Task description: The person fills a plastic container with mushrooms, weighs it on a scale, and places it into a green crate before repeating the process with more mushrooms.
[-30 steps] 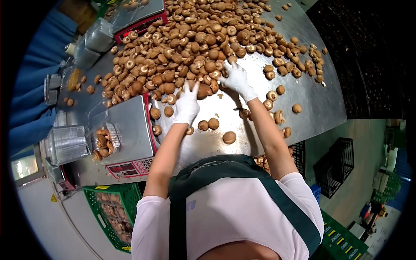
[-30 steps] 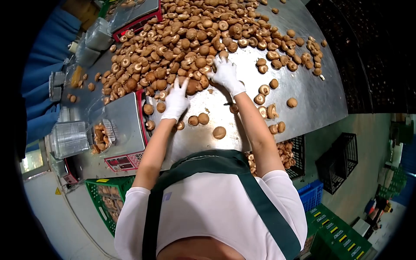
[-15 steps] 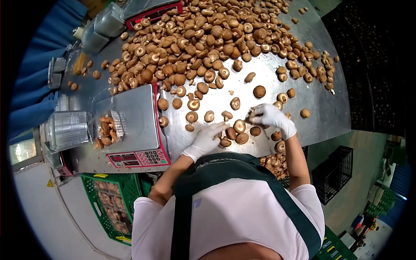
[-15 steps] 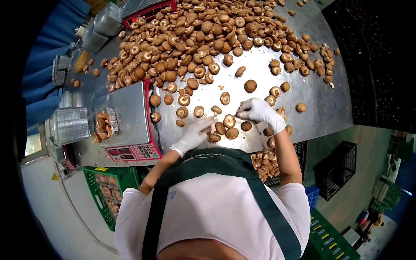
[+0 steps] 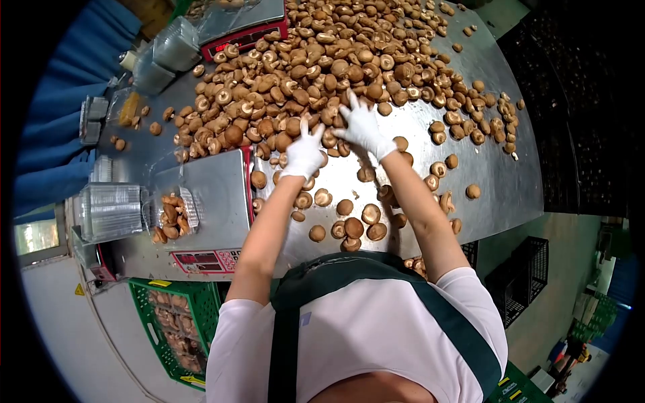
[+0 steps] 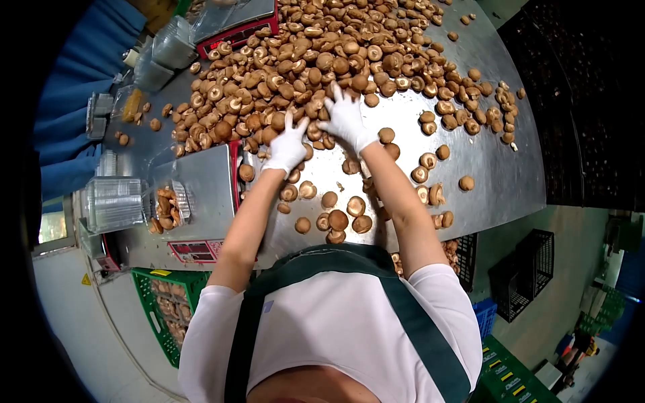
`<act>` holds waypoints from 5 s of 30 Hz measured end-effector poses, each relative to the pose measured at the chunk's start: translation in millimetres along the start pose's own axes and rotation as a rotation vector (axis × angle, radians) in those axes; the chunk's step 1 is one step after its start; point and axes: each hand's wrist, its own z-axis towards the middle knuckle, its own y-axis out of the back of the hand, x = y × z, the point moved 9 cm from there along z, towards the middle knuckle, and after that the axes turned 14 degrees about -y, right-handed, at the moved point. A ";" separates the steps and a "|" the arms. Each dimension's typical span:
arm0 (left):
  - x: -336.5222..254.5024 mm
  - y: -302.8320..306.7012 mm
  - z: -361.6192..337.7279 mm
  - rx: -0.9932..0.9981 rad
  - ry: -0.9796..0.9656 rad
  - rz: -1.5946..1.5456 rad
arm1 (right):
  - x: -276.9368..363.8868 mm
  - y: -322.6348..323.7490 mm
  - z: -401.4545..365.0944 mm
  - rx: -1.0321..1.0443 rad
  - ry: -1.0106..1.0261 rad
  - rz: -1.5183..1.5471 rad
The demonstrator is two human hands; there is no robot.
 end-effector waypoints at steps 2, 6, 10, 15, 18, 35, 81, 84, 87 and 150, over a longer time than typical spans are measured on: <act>-10.3 -6.4 -14.9 -0.013 0.024 -0.079 | 18.8 9.8 -29.3 -0.045 0.145 0.101; -26.7 -33.4 -50.7 0.030 -0.072 -0.182 | 34.2 15.0 -113.2 0.058 0.358 0.033; -81.9 -56.7 -96.3 0.072 -0.251 -0.268 | 11.0 6.0 -176.6 0.275 0.286 0.109; -58.6 -59.3 -107.2 0.086 -0.195 -0.915 | -28.8 38.5 -190.0 0.810 0.127 0.310; -5.5 21.3 -83.8 -0.342 -0.149 -0.540 | -66.9 54.0 -145.2 0.741 -0.081 0.400; -9.8 -32.5 -71.0 -0.046 -0.007 -0.272 | -27.9 -11.0 -13.7 -0.162 0.002 0.201; 31.2 6.8 -44.8 -0.249 0.001 -0.851 | -76.1 0.9 -131.7 0.509 -0.531 1.899; -5.3 -0.4 -85.5 -0.150 0.099 -1.837 | -40.5 8.7 -128.9 0.780 -0.358 2.019; -24.4 -15.1 -108.5 -0.222 0.161 -2.185 | -17.4 1.3 -126.6 0.884 -0.366 1.985; -37.2 -14.9 -132.2 -0.487 -0.211 -0.459 | -103.6 75.9 -239.8 -0.178 -0.262 0.466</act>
